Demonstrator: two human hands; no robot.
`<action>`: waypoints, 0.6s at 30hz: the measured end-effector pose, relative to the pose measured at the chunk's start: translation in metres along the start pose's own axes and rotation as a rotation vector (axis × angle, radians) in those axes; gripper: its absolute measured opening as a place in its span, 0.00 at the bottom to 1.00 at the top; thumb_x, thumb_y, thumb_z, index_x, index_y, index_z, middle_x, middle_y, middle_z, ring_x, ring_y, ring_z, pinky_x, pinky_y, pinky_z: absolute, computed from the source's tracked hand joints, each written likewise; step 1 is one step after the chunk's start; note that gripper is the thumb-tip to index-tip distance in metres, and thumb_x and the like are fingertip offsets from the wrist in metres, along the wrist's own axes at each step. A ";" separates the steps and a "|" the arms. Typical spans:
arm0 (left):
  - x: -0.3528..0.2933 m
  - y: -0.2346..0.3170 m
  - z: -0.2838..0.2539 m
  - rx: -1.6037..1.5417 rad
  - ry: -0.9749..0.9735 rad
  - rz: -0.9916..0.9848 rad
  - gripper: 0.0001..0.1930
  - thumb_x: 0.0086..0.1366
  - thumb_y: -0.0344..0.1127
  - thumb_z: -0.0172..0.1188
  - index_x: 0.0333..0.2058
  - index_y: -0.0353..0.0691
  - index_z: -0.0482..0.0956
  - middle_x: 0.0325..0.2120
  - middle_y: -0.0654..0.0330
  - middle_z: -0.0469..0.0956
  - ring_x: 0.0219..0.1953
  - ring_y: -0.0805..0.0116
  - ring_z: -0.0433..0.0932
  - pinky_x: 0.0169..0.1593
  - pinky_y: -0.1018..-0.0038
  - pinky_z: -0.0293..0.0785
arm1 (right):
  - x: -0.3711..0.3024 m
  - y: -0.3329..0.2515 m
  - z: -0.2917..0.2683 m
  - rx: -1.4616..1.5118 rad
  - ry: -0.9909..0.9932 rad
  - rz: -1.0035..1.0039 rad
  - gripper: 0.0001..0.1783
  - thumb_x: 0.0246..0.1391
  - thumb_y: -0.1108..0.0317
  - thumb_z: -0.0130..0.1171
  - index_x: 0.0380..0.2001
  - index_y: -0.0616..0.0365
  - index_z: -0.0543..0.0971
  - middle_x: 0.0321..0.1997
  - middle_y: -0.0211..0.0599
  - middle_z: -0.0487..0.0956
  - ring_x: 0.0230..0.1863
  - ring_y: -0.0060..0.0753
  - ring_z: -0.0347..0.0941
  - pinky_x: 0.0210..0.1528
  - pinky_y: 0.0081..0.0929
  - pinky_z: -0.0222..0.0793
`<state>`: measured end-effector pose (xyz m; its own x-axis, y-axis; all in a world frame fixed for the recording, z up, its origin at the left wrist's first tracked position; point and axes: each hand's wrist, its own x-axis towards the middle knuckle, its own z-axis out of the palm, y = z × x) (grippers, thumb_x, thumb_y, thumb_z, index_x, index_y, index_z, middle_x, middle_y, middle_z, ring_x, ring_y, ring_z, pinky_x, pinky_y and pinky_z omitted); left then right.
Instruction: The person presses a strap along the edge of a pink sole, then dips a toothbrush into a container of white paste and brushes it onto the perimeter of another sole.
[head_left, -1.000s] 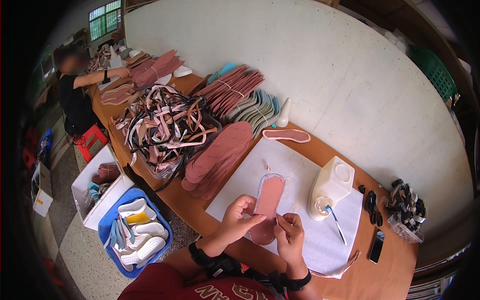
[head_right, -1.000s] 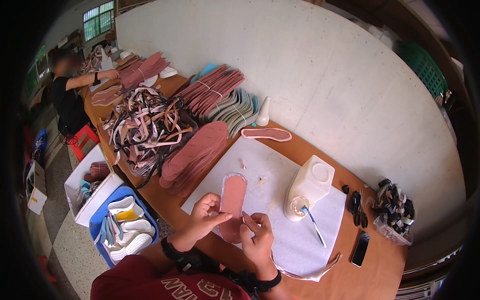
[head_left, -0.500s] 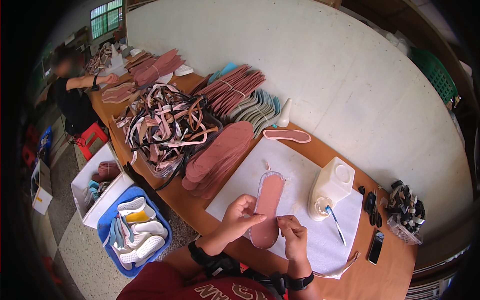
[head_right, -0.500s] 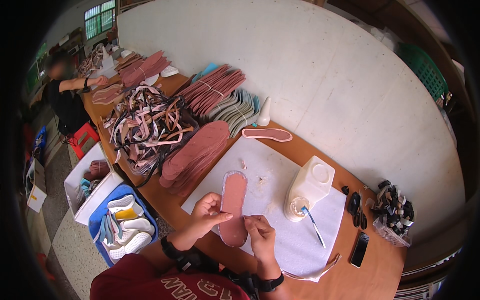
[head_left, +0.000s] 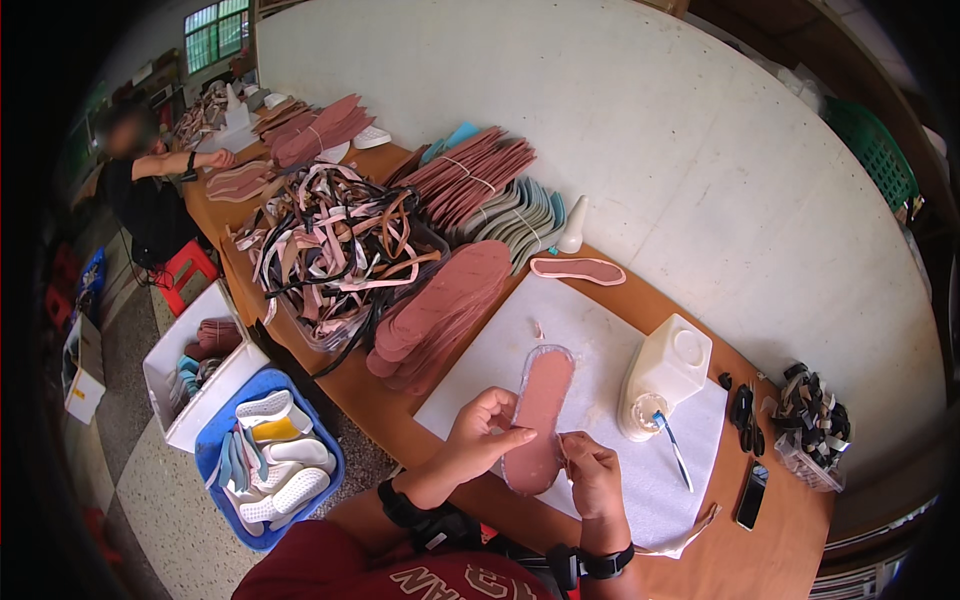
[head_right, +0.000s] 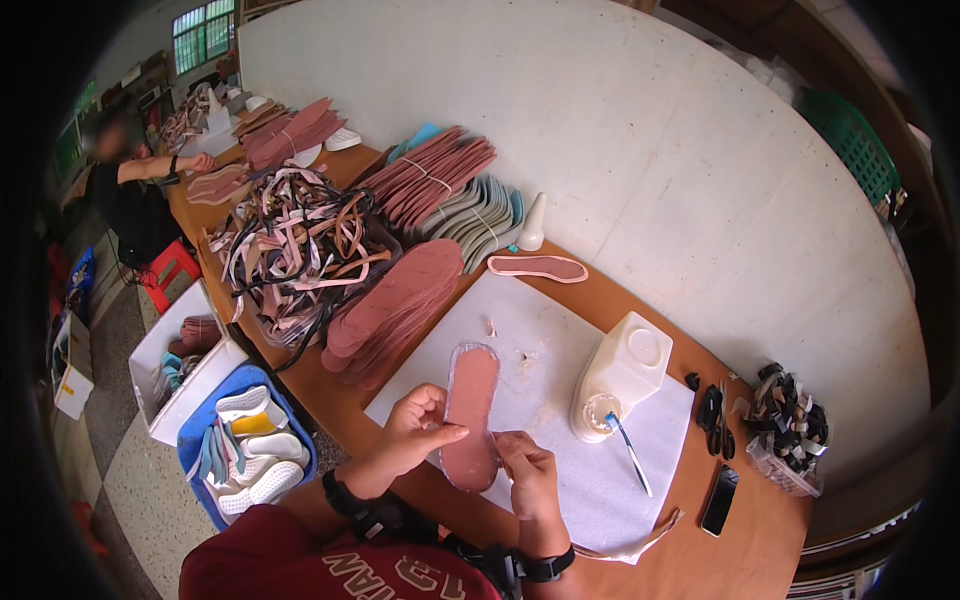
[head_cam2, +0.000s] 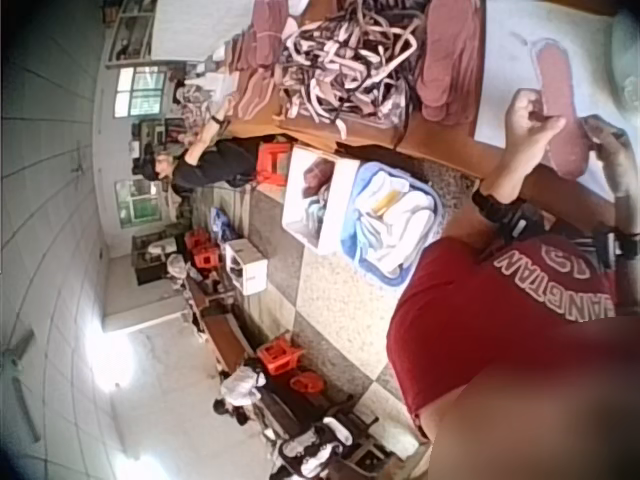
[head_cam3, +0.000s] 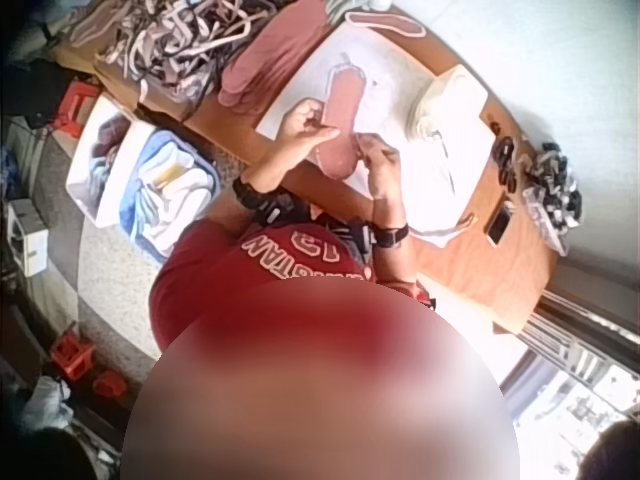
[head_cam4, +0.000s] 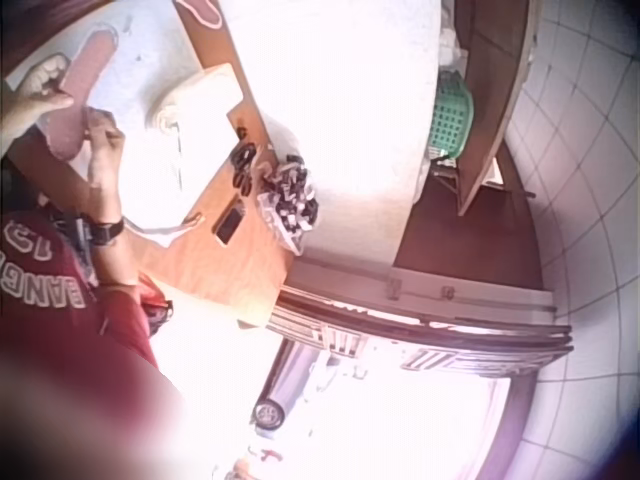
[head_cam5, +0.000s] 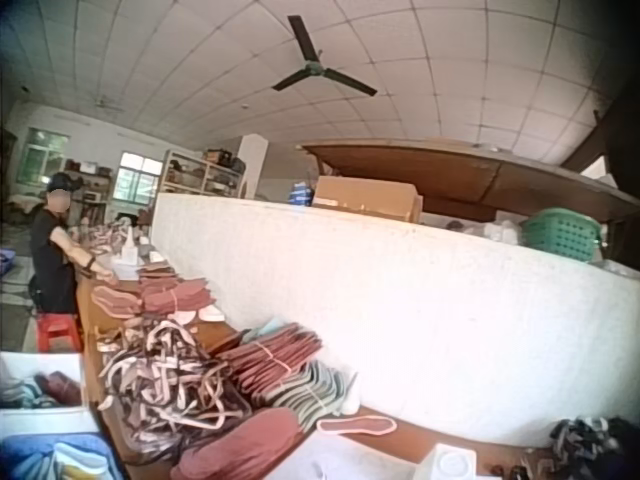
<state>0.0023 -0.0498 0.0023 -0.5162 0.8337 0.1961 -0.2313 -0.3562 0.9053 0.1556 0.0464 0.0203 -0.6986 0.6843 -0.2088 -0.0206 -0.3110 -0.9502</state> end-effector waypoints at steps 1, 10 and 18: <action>0.000 0.000 0.000 0.000 0.001 0.000 0.12 0.52 0.26 0.62 0.33 0.38 0.69 0.29 0.66 0.72 0.31 0.82 0.69 0.37 0.83 0.65 | -0.001 -0.002 0.003 0.004 0.010 -0.013 0.09 0.52 0.70 0.56 0.32 0.66 0.79 0.30 0.29 0.74 0.31 0.19 0.66 0.36 0.15 0.61; 0.000 0.002 0.000 0.048 -0.012 0.038 0.12 0.52 0.27 0.62 0.33 0.39 0.69 0.28 0.67 0.72 0.32 0.81 0.69 0.38 0.82 0.64 | 0.002 -0.003 0.009 -0.031 0.034 -0.096 0.06 0.48 0.75 0.59 0.31 0.63 0.79 0.24 0.26 0.75 0.22 0.11 0.62 0.23 0.08 0.53; 0.001 -0.001 -0.003 -0.036 -0.035 -0.016 0.12 0.52 0.28 0.63 0.33 0.39 0.68 0.29 0.67 0.71 0.31 0.81 0.68 0.37 0.83 0.65 | 0.003 0.000 0.005 -0.136 0.025 -0.078 0.06 0.46 0.77 0.60 0.31 0.64 0.79 0.29 0.32 0.77 0.32 0.20 0.70 0.36 0.16 0.65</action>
<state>-0.0003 -0.0494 0.0004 -0.4832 0.8534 0.1957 -0.2689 -0.3574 0.8944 0.1504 0.0454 0.0210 -0.6808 0.7195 -0.1370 0.0240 -0.1651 -0.9860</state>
